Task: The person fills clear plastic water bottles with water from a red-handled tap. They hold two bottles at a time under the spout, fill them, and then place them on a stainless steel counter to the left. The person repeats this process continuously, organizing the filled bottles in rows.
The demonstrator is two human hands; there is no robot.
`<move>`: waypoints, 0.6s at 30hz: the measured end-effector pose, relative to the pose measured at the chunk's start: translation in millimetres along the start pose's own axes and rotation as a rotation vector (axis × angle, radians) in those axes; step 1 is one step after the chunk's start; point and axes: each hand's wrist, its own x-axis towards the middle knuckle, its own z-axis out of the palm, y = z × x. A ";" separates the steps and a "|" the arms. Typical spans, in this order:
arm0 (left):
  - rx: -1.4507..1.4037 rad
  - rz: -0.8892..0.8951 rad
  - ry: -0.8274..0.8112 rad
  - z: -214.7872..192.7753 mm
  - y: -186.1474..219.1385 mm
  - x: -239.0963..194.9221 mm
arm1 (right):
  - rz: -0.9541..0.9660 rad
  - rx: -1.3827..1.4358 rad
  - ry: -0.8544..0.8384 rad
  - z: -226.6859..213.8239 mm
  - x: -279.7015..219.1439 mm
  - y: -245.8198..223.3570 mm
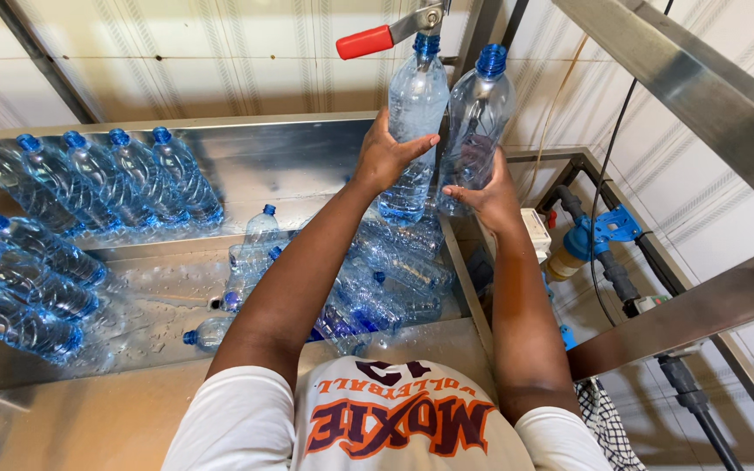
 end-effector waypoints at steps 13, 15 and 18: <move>-0.024 -0.045 0.015 3.0 -4.2 6.6 | 0.228 -0.638 0.253 0.1 15.0 -0.2; -0.010 -0.060 0.042 5.6 -6.3 10.1 | 0.191 -0.634 0.270 -0.5 16.9 2.9; -0.055 -0.038 0.087 6.7 -11.2 12.9 | 0.011 -0.591 0.307 -2.6 17.8 7.6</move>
